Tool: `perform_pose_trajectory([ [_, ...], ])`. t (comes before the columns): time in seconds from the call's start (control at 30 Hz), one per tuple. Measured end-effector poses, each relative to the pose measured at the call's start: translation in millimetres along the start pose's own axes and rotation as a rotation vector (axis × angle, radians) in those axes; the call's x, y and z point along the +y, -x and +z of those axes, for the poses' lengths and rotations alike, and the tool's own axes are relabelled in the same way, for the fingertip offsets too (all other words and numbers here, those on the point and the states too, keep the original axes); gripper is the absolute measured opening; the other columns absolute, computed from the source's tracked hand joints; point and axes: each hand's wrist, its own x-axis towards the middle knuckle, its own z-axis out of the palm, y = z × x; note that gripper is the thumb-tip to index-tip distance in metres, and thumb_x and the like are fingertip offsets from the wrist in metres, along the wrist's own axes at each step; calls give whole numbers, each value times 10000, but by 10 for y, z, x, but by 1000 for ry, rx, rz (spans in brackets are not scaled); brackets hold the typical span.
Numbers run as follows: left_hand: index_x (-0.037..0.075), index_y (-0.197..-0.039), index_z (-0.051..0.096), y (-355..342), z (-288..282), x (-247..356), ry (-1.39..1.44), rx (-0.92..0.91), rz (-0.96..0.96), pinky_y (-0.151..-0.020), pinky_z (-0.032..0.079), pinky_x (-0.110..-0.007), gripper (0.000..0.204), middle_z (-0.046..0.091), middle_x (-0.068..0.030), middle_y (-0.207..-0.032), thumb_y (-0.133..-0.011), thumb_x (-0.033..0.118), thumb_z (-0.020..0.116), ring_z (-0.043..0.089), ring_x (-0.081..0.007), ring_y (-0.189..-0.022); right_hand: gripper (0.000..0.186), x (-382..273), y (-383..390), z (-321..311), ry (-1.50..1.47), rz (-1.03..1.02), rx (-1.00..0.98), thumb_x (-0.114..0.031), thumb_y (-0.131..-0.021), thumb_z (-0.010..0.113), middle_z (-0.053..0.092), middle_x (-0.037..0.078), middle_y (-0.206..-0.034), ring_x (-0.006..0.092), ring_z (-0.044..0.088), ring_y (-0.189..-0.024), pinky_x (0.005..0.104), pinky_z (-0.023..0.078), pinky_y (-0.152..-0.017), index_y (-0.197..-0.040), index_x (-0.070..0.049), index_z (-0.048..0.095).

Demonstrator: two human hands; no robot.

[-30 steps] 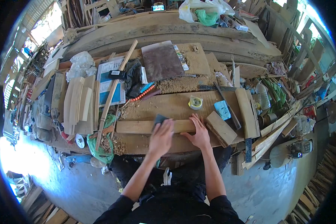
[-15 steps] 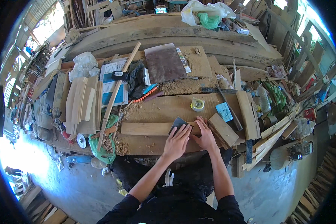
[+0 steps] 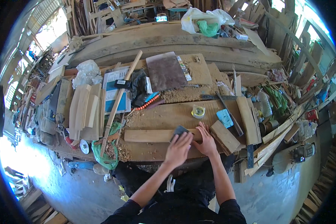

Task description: The person uses a try square to mark a piece of wood on a workbench. They then use a chisel and a wooden mallet to carve and shape the wood. The person also uses a sanding block to smooth the surface of the wood and a tape measure to measure its length.

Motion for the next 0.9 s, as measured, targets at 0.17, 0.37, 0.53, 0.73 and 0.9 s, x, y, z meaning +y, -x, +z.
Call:
perform_pose_trajectory([
  [0.17,88,-1569,531,317,-306,-397,-57,-3,-157,-1272,307,-482,512,546,-88,-1609,-1068,190,535,470,-261,-1519,802,-6,45,-18,45,6,11,-345,-796,933,454,257,-1633,419,396,-1545,486,355,-1275,-1419,-23,545],
  [0.37,95,-1570,521,535,-610,-755,-167,106,-303,-1275,302,-496,510,527,-98,-1622,-1069,191,534,461,-266,-1526,788,-30,25,-9,66,-7,7,-385,-811,921,446,254,-1641,424,437,-1518,492,399,-1245,-1406,-28,546],
  [0.53,87,-1550,537,3,-17,-65,12,-12,-42,-1266,321,-484,502,540,-98,-1610,-1064,207,560,480,-262,-1512,769,7,7,-6,29,19,-6,-371,-819,916,456,237,-1640,433,449,-1502,501,403,-1242,-1411,-48,546],
  [0.73,84,-1556,534,115,-253,-293,-5,-37,-110,-1269,319,-489,511,547,-101,-1606,-1058,193,561,487,-259,-1510,769,-17,20,-29,31,5,13,-394,-821,910,480,230,-1624,436,479,-1476,504,409,-1239,-1414,-57,555],
  [0.9,104,-1584,511,574,-680,-1018,-187,123,-352,-1279,298,-517,534,521,-101,-1633,-1056,173,542,457,-273,-1535,784,-59,22,-48,5,30,25,-401,-823,906,490,231,-1616,430,489,-1471,501,383,-1257,-1423,-43,552],
])
